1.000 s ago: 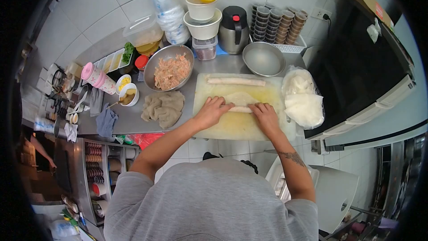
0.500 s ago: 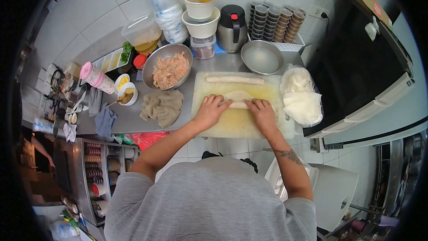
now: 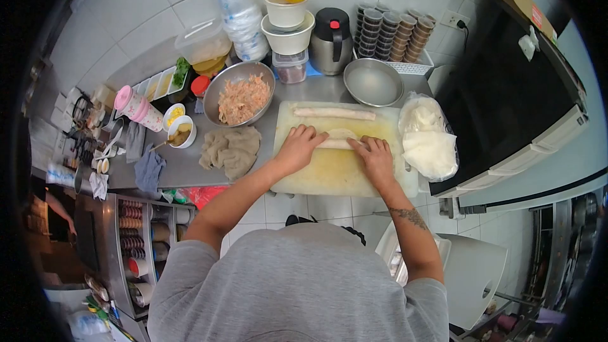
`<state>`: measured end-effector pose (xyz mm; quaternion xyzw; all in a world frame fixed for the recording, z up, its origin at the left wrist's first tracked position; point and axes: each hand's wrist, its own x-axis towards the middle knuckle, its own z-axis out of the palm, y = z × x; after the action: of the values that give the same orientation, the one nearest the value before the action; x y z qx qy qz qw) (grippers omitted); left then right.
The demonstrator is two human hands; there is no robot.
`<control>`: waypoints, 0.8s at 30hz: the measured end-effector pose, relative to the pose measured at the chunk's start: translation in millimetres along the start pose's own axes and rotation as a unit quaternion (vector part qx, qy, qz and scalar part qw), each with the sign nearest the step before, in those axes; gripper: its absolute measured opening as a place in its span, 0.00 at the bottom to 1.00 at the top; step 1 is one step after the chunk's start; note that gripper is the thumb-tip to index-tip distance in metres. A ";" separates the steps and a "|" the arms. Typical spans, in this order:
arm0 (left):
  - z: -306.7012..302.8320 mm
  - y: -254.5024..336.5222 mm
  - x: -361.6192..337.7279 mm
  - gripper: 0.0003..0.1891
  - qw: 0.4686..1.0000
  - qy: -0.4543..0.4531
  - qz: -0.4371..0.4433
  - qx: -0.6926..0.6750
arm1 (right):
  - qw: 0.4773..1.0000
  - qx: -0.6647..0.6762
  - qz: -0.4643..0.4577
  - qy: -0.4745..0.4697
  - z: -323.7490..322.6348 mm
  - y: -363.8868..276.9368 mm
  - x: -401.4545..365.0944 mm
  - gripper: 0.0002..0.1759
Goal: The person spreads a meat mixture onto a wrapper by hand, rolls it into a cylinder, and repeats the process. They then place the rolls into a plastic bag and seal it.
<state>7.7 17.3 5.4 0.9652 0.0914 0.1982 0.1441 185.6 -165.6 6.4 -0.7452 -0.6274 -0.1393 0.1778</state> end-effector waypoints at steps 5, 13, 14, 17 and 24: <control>3.3 -1.0 -6.2 0.24 0.997 0.030 0.037 0.058 | 0.997 0.046 0.023 -0.057 2.0 7.7 9.5 0.29; 5.0 -15.5 10.0 0.24 1.000 -0.001 -0.004 -0.008 | 0.999 0.034 -0.021 0.033 10.7 -6.8 15.7 0.26; 6.0 -15.9 11.0 0.24 1.000 0.018 0.001 -0.001 | 0.999 0.039 -0.017 0.031 11.0 -5.5 17.3 0.25; 0.8 -9.5 6.7 0.24 0.998 -0.001 0.030 0.051 | 0.998 0.069 0.001 -0.008 16.8 4.0 24.0 0.23; 6.0 -21.2 13.7 0.21 0.998 0.015 0.043 0.047 | 0.996 0.085 0.008 0.014 25.3 -9.2 39.2 0.21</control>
<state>20.0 39.0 -1.7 0.9707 0.0612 0.2147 0.0889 182.9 -118.4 1.4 -0.7305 -0.6284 -0.0947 0.2501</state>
